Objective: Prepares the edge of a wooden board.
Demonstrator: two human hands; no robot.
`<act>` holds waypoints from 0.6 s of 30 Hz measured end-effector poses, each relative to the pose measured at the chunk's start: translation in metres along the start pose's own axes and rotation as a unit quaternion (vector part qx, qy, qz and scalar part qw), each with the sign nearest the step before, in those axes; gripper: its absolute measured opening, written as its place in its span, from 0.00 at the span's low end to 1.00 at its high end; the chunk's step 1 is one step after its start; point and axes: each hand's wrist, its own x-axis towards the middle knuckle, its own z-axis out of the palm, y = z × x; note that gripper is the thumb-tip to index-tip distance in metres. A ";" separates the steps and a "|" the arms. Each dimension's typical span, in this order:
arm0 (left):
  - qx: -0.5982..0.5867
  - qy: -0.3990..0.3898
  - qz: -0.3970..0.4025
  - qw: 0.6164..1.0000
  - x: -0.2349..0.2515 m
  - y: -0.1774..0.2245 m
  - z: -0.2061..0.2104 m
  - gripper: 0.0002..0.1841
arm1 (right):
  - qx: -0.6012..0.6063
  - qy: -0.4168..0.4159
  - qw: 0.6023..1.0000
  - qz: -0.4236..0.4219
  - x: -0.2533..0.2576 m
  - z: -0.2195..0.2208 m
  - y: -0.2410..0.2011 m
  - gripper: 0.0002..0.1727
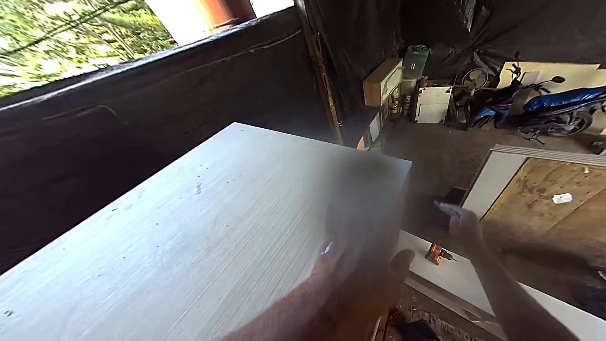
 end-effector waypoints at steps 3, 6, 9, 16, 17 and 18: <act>-0.004 -0.027 -0.014 1.000 0.037 0.012 -0.012 0.47 | 0.023 -0.060 0.994 0.090 -0.020 0.039 0.044 0.23; 0.006 0.025 0.033 0.999 0.059 0.011 -0.005 0.46 | 0.031 -0.103 0.983 0.146 -0.033 0.065 0.073 0.21; -0.013 0.063 0.034 0.997 0.076 -0.005 -0.007 0.50 | 0.018 -0.154 0.975 0.161 -0.039 0.076 0.084 0.23; -0.012 0.066 0.233 0.970 0.054 0.001 0.004 0.30 | 0.073 -0.142 0.972 0.173 -0.019 0.074 0.083 0.21; -0.026 0.073 0.298 0.951 0.042 0.007 0.011 0.25 | 0.098 -0.123 0.975 0.156 -0.012 0.069 0.078 0.20; -0.047 0.049 0.346 0.936 0.031 0.014 0.014 0.22 | 0.128 -0.108 0.977 0.133 -0.006 0.059 0.064 0.19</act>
